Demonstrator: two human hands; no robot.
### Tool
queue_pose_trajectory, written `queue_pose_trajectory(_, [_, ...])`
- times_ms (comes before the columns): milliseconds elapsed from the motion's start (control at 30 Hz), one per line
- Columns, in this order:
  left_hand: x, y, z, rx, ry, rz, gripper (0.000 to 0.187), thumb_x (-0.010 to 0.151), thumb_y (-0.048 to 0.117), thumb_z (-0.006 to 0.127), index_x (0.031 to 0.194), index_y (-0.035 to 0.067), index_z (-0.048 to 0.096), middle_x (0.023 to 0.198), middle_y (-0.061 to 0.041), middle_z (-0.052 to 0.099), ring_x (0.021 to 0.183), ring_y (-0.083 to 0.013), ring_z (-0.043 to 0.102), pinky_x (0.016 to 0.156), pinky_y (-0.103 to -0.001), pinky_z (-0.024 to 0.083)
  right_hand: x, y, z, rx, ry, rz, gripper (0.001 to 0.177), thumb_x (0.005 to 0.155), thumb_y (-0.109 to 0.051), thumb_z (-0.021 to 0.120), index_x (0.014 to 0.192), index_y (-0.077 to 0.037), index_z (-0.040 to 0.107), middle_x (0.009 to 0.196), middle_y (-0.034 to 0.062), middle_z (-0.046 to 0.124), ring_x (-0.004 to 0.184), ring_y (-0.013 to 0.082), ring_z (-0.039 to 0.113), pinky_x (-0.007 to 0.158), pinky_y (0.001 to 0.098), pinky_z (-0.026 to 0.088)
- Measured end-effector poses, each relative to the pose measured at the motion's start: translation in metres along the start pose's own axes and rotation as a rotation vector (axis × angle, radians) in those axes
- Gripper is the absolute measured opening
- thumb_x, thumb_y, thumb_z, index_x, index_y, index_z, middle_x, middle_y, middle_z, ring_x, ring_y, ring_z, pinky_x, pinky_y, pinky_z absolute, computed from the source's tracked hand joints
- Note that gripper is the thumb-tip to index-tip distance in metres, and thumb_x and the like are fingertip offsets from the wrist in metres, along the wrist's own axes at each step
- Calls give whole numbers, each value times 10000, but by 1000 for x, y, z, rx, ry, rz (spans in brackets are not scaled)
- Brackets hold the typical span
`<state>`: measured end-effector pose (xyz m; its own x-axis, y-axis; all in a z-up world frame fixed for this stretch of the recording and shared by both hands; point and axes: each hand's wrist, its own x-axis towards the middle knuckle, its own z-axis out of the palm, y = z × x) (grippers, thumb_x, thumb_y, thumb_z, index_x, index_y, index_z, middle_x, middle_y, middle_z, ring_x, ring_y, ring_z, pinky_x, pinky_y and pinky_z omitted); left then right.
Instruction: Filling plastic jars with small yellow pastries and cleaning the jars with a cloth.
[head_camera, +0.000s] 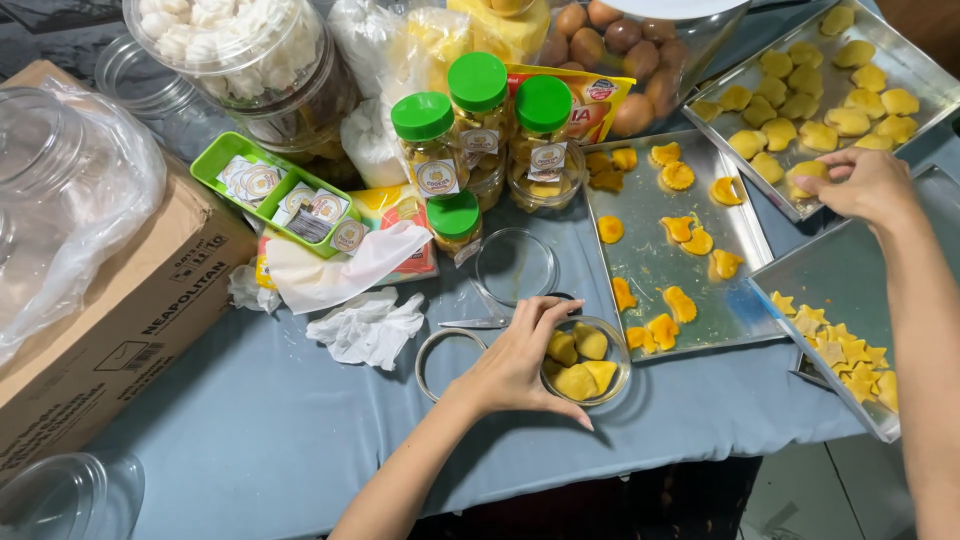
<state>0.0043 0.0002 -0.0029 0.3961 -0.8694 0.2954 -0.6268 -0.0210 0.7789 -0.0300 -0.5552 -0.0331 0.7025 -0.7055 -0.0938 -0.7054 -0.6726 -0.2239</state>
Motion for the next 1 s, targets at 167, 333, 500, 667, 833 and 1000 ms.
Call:
queue_pose_trajectory(167, [-2, -1, -8, -110, -122, 72, 1185, 729, 525, 775, 1599, 47, 126, 1557, -235, 317, 1410, -389, 407, 1172, -520, 386, -26, -45, -13, 31, -24, 34, 571, 876, -426, 854, 1295, -65, 710, 1272, 153, 683, 1247, 355, 553, 1016, 535, 458])
queue_pose_trajectory(333, [0, 4, -6, -82, -137, 2, 1157, 739, 570, 775, 1590, 42, 197, 1418, -156, 473, 1248, -306, 493, 1093, -453, 420, -31, -47, -4, -58, 45, 0, 577, 877, -404, 855, 1305, -38, 732, 1419, 287, 567, 1339, 448, 434, 1036, 540, 420])
queue_pose_trajectory(500, [0, -1, 0, -10, -59, 28, 1184, 622, 663, 776, 1497, -1, 335, 1368, -188, 463, 1248, -330, 520, 1036, -445, 488, -161, -158, -75, 331, -159, -60, 332, 1023, -159, 742, 1310, -6, 675, 1054, 195, 716, 861, 293, 680, 729, 355, 610])
queue_pose_trajectory(667, [1, -1, 3, -1, -27, 18, 1199, 596, 633, 824, 1522, 40, 348, 1313, -156, 489, 1211, -328, 545, 1033, -439, 509, -267, -222, -65, 501, -687, -188, 307, 861, -127, 769, 1160, -60, 791, 969, 136, 826, 880, 205, 730, 846, 340, 623])
queue_pose_trajectory(833, [1, -4, 8, 8, 0, 3, 1217, 557, 607, 862, 1524, 49, 377, 1252, -140, 517, 1179, -333, 568, 1048, -439, 513, -296, -238, -15, 406, -754, -485, 209, 859, -152, 784, 1061, -103, 808, 806, 109, 834, 684, 153, 763, 700, 304, 662])
queue_pose_trajectory(1000, [1, -4, 8, 26, 0, 4, 1222, 544, 584, 874, 1520, 42, 378, 1255, -150, 520, 1170, -339, 568, 1039, -447, 517, -292, -235, 21, 242, -670, -541, 127, 867, -172, 752, 986, -161, 794, 784, 29, 841, 767, 182, 820, 685, 304, 647])
